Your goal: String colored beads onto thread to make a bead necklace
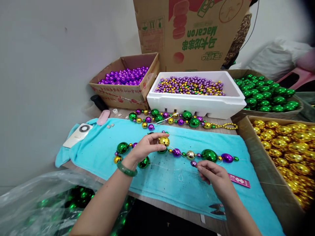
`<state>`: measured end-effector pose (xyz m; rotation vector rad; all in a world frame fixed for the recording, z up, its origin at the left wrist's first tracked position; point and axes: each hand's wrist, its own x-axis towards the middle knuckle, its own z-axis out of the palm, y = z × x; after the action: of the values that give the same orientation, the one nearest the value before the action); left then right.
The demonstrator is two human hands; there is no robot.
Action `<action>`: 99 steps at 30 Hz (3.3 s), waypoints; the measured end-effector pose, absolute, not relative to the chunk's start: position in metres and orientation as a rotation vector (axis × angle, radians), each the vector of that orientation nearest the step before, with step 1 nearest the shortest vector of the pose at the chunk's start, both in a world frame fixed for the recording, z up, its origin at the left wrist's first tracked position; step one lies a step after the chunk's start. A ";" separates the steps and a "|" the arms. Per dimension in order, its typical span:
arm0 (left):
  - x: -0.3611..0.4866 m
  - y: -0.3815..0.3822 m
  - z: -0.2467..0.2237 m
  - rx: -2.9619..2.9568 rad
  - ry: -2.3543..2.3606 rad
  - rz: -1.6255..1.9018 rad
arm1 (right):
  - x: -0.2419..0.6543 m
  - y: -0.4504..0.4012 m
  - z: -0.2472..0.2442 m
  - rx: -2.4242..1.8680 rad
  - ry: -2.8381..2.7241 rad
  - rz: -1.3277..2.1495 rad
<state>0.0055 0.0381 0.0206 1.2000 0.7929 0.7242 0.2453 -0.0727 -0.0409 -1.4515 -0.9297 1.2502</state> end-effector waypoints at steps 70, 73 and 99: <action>0.051 0.090 0.008 0.944 0.862 0.823 | 0.249 -0.080 -0.051 -1.380 -0.645 1.229; 0.043 0.076 0.014 0.686 0.839 0.894 | 0.242 -0.080 -0.046 -1.392 -0.687 1.251; 0.041 0.025 0.004 1.295 0.937 0.688 | 0.214 -0.071 -0.051 -1.346 -0.687 1.299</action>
<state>0.0413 0.0255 0.0036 1.2946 0.9374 0.6878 0.2140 -0.0708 -0.0509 -1.3458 -0.6874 1.2994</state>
